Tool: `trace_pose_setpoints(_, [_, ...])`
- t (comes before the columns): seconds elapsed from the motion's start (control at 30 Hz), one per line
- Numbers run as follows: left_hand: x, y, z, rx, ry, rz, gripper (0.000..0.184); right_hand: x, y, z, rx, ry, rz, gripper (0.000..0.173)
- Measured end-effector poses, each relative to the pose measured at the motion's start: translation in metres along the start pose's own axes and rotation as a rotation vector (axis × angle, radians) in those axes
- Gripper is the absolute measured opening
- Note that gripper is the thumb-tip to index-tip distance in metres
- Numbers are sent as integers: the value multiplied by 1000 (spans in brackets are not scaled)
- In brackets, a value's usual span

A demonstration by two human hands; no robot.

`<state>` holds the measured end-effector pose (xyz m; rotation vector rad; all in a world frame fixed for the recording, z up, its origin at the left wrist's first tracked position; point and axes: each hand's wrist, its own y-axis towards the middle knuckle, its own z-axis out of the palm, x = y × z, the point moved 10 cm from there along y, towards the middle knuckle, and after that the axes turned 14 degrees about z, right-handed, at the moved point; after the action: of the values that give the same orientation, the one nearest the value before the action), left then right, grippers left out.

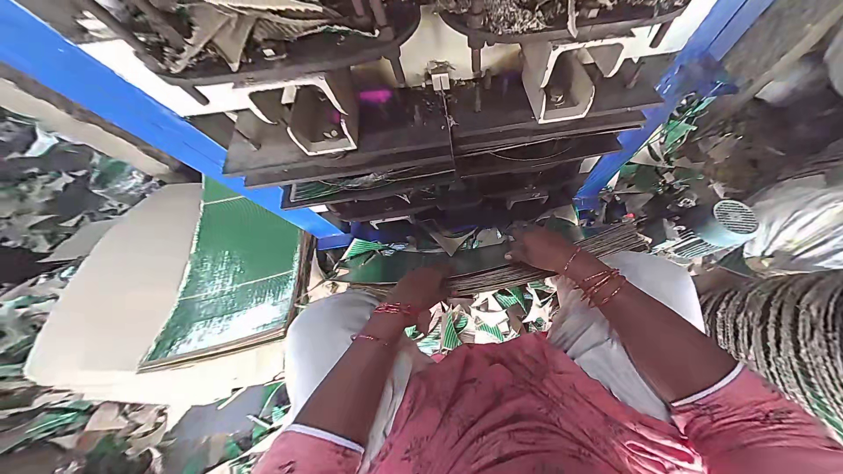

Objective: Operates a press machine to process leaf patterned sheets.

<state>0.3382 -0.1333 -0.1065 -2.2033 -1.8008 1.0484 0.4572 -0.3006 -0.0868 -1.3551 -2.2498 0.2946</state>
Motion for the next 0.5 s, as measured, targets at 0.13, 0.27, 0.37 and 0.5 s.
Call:
trace_pose_setpoints(0.13, [-1,9,4,-1,120,-69,39,8,-2,-3,-12,61,-26,48])
trace_pose_setpoints(0.27, [-5,23,11,-7,171,-92,33,11,-2,17,94,-80,8,50])
trace_pose_setpoints(0.37, [10,39,23,-35,116,-75,38,11,-6,40,219,-216,53,50])
trace_pose_setpoints(0.5, [24,52,35,16,110,-112,55,6,1,59,252,-267,24,52])
